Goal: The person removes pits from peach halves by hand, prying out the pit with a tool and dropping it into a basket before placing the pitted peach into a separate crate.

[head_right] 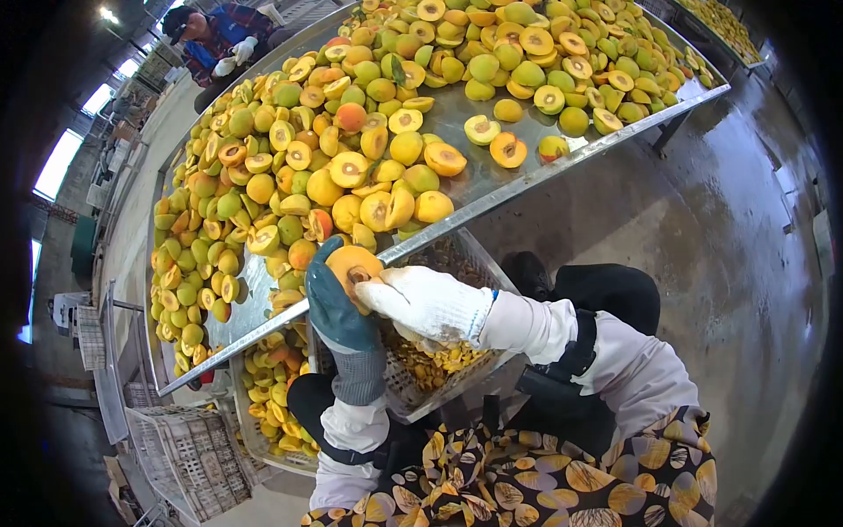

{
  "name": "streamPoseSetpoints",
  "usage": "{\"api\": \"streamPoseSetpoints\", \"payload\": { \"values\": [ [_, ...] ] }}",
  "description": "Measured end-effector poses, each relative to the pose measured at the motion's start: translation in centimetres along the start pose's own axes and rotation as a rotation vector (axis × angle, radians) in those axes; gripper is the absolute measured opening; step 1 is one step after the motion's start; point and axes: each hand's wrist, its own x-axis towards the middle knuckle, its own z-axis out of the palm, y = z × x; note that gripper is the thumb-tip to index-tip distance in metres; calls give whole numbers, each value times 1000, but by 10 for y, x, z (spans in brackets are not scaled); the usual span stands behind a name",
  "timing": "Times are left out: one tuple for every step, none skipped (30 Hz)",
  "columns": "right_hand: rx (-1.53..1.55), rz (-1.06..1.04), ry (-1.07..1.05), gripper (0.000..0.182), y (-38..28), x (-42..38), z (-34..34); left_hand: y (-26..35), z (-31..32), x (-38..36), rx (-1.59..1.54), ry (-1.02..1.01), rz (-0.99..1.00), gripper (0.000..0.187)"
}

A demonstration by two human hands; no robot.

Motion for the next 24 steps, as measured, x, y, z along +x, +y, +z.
{"api": "streamPoseSetpoints", "payload": {
  "values": [
    [-38,-29,6,56,5,1,0,-6,-2,0,91,-40,48,48],
    [45,35,-29,55,6,0,0,-11,-5,0,50,-98,32,47],
    [129,98,-64,54,8,-1,-2,-16,-10,2,9,-155,17,46],
    [214,159,-100,53,9,-2,-2,-14,-11,1,-7,-163,3,45],
    [245,106,-114,53,8,-4,-2,-9,-11,2,-22,-170,-12,43],
    [112,-38,-40,54,17,-1,1,1,-8,1,-16,-127,-26,43],
    [-21,-184,35,55,26,6,6,7,-6,1,-9,-85,-39,42],
    [-1,-200,34,54,33,6,8,6,-5,1,0,-93,-30,42],
    [19,-216,33,53,37,7,9,4,-6,1,10,-101,-22,43],
    [39,-232,31,52,39,7,11,2,-6,1,19,-106,-12,44],
    [191,-54,-39,50,16,-5,8,-2,-10,4,-10,-155,-71,49],
    [338,129,-109,48,4,-11,7,-10,-13,6,-92,-205,-102,50],
    [458,194,-100,49,9,-10,10,-20,-15,6,-172,-254,-136,51],
    [617,208,-167,50,12,-8,11,-29,-17,7,-252,-304,-166,52],
    [774,223,-233,52,16,-7,10,-34,-17,8,-299,-305,-204,56],
    [936,243,-297,53,20,-7,10,-28,-19,7,-275,-288,-186,56],
    [1066,238,-406,54,24,-5,11,-15,-19,7,-252,-273,-166,56],
    [1060,229,-418,54,25,-4,10,-5,-20,9,-230,-258,-145,56],
    [1056,220,-426,54,26,-4,9,-1,-20,10,-212,-265,-104,55],
    [1051,211,-432,54,23,-4,8,-2,-21,11,-248,-285,-104,55],
    [942,264,-363,52,16,-6,7,-4,-21,13,-284,-303,-101,54],
    [737,237,-292,51,10,-7,6,-5,-22,15,-319,-323,-98,54],
    [534,209,-221,50,4,-8,6,-6,-24,18,-279,-357,-104,51],
    [332,180,-151,49,1,-7,7,-7,-27,21,-239,-392,-112,50]
  ]
}}
